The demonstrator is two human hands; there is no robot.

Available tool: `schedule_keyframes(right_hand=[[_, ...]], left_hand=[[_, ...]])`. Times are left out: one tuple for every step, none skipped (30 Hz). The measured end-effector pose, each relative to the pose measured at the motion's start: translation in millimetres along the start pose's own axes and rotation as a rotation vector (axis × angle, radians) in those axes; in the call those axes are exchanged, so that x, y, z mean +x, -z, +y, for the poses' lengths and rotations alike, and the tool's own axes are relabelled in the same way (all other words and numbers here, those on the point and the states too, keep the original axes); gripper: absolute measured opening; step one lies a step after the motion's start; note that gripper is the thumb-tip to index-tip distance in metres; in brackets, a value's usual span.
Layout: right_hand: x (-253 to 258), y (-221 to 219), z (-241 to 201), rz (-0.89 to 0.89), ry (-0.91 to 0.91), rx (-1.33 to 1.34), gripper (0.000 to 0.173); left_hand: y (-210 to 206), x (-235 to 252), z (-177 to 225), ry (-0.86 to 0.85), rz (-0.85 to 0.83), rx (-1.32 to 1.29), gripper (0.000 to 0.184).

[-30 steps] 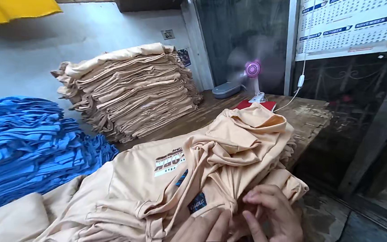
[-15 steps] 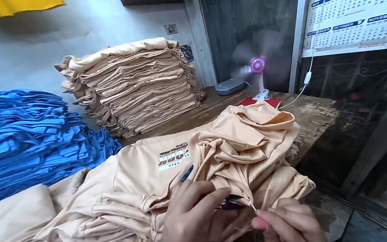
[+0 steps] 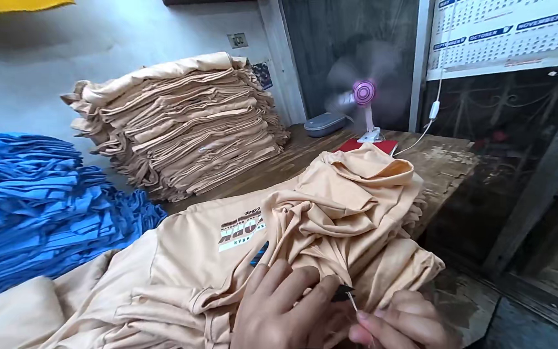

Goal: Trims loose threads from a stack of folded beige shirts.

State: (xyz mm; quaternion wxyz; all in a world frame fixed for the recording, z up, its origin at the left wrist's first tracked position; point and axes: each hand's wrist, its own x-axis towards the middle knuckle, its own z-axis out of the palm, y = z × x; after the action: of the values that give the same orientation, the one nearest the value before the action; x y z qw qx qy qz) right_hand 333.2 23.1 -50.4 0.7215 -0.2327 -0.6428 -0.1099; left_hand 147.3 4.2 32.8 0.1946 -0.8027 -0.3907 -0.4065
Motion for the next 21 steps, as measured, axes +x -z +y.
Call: schedule_keyframes(right_hand=[[-2,1,1,-0.008,0.015,-0.002,0.014],[-5,1,2,-0.017,0.031,-0.008,0.014],[-8,1,2,-0.018,0.047,-0.015,0.015],[-9,1,2,-0.013,0.057,-0.026,0.017],[-9,1,1,-0.011,0.061,-0.032,0.017],[-9,1,0,-0.012,0.063,-0.032,0.017],[-9,2,-1,-0.016,0.066,-0.031,0.017],[-8,3,-1,-0.024,0.070,-0.033,0.017],[-8,3,-2,-0.030,0.071,-0.035,0.016],[-9,3,-2,-0.033,0.061,-0.042,0.015],[-8,2,-3,-0.047,0.031,-0.065,0.014],[-7,-1,-5,-0.064,-0.020,-0.098,0.017],[-6,-6,-6,-0.092,-0.078,-0.125,0.019],[-6,-12,-7,-0.139,-0.130,-0.146,0.023],[-5,-18,-7,-0.195,-0.161,-0.146,0.026],[-3,-22,-6,-0.234,-0.172,-0.116,0.021],[0,-20,-6,-0.269,-0.187,-0.054,0.013],[6,-13,-9,-0.320,-0.216,0.009,0.007],[14,-1,-14,-0.401,-0.262,0.053,0.003],[23,14,-19,-0.528,-0.317,0.051,0.003],[31,29,-24,-0.693,-0.361,-0.003,0.007]], left_hand=[[2,0,3,-0.025,0.014,0.059,0.016],[3,0,8,-0.058,0.024,0.128,0.015],[5,1,13,-0.094,0.025,0.200,0.014],[7,1,18,-0.129,0.024,0.263,0.014],[8,2,21,-0.161,0.027,0.313,0.015],[9,2,23,-0.181,0.032,0.345,0.016],[9,3,24,-0.183,0.042,0.358,0.016],[9,4,24,-0.155,0.038,0.338,0.016],[9,5,23,-0.087,0.010,0.286,0.015],[9,8,20,0.009,-0.052,0.202,0.021],[9,12,13,0.105,-0.153,0.096,0.036],[5,18,2,0.179,-0.260,-0.043,0.053],[-1,24,-14,0.234,-0.354,-0.217,0.061],[-7,32,-30,0.289,-0.431,-0.387,0.057],[-11,41,-43,0.340,-0.448,-0.471,0.048],[-13,49,-52,0.389,-0.404,-0.438,0.038],[-15,57,-57,0.424,-0.311,-0.337,0.029],[-17,64,-58,0.448,-0.210,-0.205,0.026],[-21,69,-59,0.458,-0.122,-0.086,0.031],[-28,70,-62,0.462,-0.081,0.001,0.036],[-36,69,-64,0.449,-0.093,0.043,0.036]])
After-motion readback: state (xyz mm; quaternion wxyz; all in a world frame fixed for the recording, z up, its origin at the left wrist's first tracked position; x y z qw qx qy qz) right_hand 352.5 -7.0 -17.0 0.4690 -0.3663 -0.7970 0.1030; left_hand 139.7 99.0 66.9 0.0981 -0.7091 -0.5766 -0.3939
